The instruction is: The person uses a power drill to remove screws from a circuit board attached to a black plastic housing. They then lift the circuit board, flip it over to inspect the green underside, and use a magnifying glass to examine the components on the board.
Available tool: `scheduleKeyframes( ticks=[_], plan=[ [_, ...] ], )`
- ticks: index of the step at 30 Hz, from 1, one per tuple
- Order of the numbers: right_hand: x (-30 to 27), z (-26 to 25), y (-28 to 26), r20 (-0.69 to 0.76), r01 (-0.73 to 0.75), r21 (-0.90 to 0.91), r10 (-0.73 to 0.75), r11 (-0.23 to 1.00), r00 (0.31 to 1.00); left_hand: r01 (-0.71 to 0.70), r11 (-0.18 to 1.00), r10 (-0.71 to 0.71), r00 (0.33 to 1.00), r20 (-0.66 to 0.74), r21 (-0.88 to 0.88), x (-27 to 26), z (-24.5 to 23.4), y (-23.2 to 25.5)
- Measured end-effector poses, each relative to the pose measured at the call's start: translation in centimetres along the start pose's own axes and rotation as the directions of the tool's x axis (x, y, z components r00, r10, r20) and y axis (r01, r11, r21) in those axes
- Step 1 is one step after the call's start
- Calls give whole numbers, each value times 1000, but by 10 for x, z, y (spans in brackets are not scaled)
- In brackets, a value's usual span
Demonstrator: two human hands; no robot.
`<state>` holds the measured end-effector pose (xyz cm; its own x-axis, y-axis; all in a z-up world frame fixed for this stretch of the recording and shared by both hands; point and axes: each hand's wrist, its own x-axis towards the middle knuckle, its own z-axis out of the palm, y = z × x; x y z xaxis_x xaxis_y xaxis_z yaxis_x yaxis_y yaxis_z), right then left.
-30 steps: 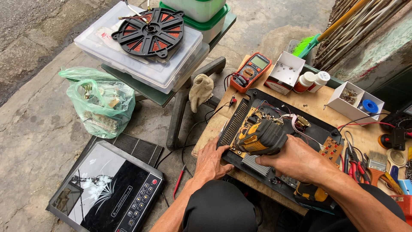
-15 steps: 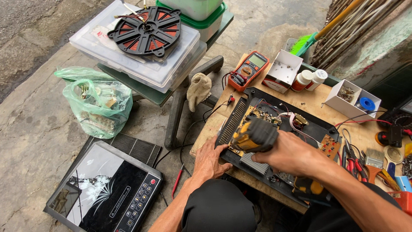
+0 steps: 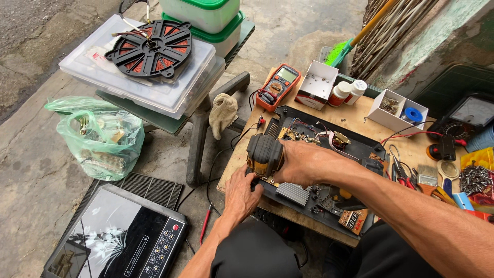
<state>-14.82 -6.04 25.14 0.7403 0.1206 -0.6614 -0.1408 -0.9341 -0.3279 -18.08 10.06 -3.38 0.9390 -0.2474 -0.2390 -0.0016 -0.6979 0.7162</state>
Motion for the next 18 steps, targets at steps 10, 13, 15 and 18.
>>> scheduleKeyframes(
  ticks=[10, 13, 15, 18],
  plan=[
    [4, 0, 10, -15, 31, 102, -30, 994, 999, -104, 991, 130, 912, -390, 88, 10, 30, -8],
    [2, -1, 10, -12, 42, 111, -41, 993, 999, -155, 981, 191, 873, -448, 117, 9, 33, -13],
    [1, -3, 11, -11, 39, 116, -38, 992, 999, -177, 977, 213, 865, -455, 121, 10, 35, -16],
    [-1, -8, 11, -15, 38, 139, -36, 989, 999, -172, 972, 228, 855, -466, 159, 14, 38, -22]
  ],
)
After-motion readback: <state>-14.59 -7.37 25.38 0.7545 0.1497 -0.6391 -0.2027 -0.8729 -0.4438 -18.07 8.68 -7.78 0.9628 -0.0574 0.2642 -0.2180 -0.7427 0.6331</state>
